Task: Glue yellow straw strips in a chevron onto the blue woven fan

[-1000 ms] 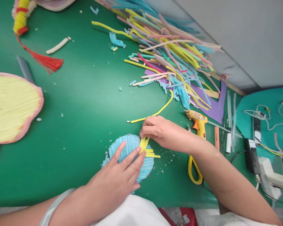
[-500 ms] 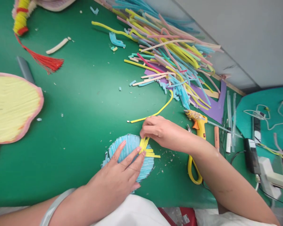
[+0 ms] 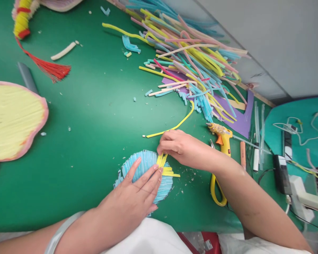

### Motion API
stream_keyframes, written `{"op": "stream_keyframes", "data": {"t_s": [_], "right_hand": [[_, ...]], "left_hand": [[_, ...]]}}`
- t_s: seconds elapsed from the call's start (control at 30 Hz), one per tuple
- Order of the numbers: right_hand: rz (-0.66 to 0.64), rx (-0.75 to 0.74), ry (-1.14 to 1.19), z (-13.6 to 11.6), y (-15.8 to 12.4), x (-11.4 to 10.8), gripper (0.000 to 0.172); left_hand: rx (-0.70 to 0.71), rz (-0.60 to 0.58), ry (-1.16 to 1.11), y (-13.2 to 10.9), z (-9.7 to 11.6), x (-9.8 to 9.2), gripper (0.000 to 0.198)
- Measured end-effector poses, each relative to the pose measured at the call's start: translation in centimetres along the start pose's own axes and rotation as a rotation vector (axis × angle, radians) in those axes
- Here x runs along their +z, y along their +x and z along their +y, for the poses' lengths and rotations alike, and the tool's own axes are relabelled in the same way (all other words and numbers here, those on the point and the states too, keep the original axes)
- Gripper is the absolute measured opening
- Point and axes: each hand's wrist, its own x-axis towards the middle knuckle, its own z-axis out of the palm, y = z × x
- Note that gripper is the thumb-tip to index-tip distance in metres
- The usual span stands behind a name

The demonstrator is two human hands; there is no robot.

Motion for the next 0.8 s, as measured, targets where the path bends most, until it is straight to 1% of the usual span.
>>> {"op": "stream_keyframes", "data": {"t_s": [0.3, 0.6, 0.73, 0.8], "right_hand": [[0.032, 0.019, 0.012, -0.2, -0.2, 0.3, 0.023], [0.059, 0.072, -0.027, -1.0, -0.4, 0.6, 0.024], [0.069, 0.103, 0.009, -1.6, -0.6, 0.5, 0.028], [0.081, 0.111, 0.045, -1.7, -0.8, 0.5, 0.026]], "left_hand": [[0.005, -0.032, 0.027, 0.0, 0.0, -0.2, 0.049], [0.010, 0.005, 0.026, -0.1, 0.2, 0.4, 0.050], [0.012, 0.005, 0.040, -0.2, 0.2, 0.5, 0.051], [0.012, -0.010, 0.043, -0.2, 0.3, 0.5, 0.052]]}}
